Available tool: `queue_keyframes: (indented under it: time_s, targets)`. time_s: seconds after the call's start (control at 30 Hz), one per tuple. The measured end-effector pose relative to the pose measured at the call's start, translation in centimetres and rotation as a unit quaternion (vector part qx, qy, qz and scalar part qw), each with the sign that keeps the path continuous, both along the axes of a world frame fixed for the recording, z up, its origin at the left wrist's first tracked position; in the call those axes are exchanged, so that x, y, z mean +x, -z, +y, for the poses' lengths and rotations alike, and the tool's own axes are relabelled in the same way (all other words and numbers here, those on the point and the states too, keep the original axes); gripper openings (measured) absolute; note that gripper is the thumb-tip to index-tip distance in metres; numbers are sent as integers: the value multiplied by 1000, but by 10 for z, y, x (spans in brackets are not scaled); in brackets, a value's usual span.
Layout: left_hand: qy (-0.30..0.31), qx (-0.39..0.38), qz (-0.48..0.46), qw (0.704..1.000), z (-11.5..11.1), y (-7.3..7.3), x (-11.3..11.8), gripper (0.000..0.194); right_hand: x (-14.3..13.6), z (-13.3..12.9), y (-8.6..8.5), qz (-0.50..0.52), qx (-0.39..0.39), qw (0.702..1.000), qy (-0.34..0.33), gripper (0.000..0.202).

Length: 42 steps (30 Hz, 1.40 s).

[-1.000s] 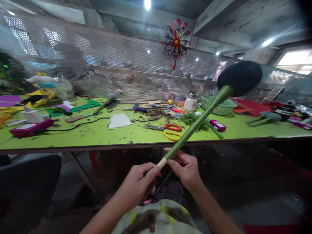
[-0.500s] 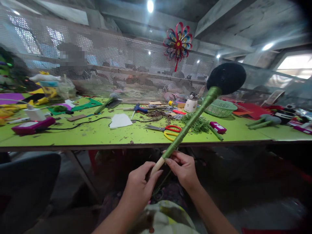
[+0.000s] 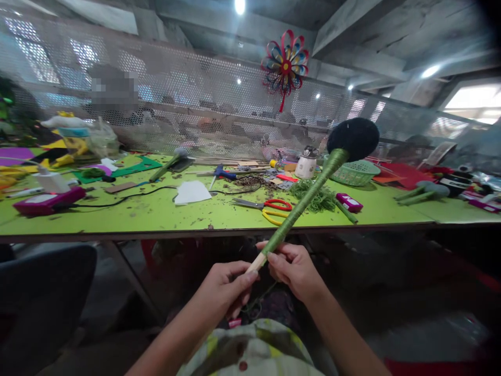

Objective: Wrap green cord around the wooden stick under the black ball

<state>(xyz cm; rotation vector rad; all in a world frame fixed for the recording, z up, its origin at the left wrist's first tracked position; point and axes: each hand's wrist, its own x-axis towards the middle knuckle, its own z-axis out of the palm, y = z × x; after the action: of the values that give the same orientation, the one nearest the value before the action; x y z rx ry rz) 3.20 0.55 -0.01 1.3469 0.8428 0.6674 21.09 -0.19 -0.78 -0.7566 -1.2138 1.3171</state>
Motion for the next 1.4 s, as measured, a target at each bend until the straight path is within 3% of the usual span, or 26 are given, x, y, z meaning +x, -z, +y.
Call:
queue_keyframes:
  time_s: [0.27, 0.57, 0.9, 1.2, 1.4]
  targets:
    - [36, -71, -43, 996, -2, -11, 0, 33, 2, 0, 0, 14, 9, 1000, -22, 26]
    - [50, -96, -81, 991, -3, -7, 1, 29, 1, -2, 1, 18, 21, 999, -17, 28]
    - [37, -90, -101, 990, -2, -10, 2, 28, -7, -18, -17, 78, -59, 995, -23, 33]
    - [91, -134, -138, 977, 0, -7, -3, 28, -4, -17, -16, 8, -20, 1000, 20, 31]
    - [153, -165, -187, 956, 6, 3, -1, 33, -2, -16, -10, -20, -8, 999, 38, 30]
